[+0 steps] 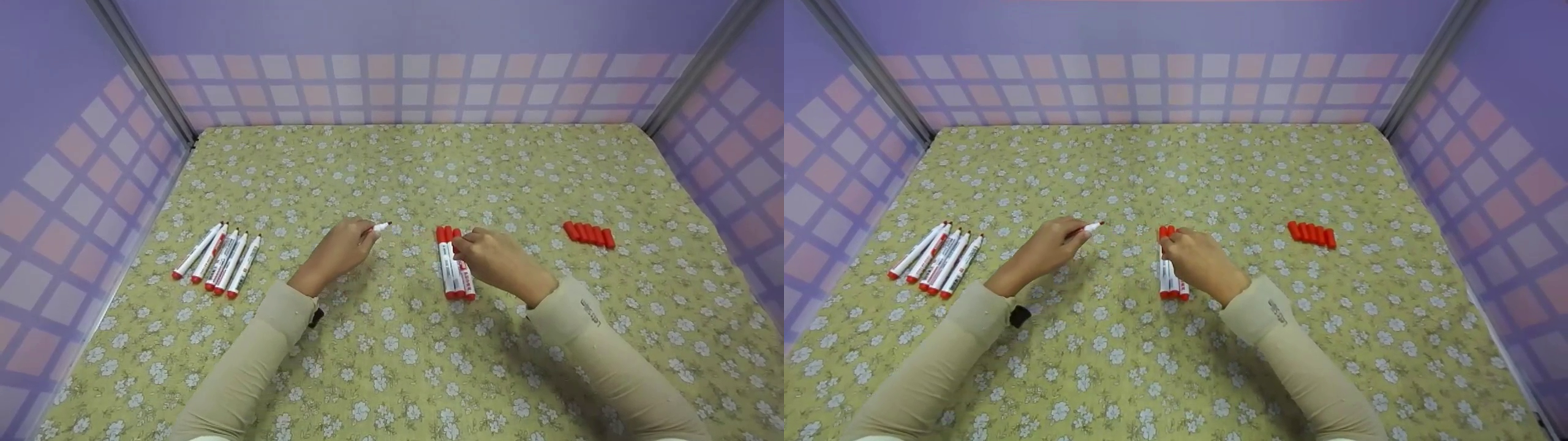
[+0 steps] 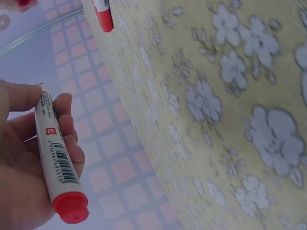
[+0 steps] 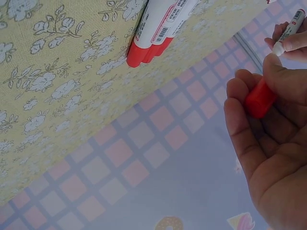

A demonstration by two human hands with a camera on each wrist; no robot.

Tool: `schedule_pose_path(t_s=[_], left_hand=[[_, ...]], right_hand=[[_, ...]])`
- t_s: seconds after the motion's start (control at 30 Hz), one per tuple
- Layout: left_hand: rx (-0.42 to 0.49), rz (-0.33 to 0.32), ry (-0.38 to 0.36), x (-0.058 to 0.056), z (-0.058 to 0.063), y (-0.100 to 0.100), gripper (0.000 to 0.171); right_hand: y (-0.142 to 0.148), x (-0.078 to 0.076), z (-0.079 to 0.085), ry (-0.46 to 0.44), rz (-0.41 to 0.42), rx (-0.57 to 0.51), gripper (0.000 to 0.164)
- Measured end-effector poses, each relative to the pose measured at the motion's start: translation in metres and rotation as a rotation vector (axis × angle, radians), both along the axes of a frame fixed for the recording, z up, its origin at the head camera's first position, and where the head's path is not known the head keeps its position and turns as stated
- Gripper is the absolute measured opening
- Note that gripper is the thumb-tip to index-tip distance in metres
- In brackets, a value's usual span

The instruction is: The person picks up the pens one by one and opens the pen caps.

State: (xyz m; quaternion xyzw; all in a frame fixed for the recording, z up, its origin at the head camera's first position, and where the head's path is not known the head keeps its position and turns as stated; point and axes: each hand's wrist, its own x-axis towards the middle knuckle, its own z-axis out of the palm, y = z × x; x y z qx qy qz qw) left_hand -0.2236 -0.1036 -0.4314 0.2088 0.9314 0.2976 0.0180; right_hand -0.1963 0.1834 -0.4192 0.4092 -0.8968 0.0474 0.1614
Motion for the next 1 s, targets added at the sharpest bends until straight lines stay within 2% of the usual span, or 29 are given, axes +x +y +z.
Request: schedule_pose_path(t_s=[0.4,0.83,1.0], left_hand=[[0.058,0.108,-0.085,-0.005,-0.002,-0.032,0.034],[0.05,0.208,-0.122,-0.011,-0.009,-0.075,0.037],[0.04,0.298,-0.123,-0.014,-0.012,-0.088,0.034]], right_hand=[[0.001,0.0,0.0,0.0,-0.005,0.01,0.004],[0.001,0.0,-0.002,0.005,-0.003,0.039,0.007],[0.001,0.001,-0.003,-0.027,-0.009,0.036,0.006]])
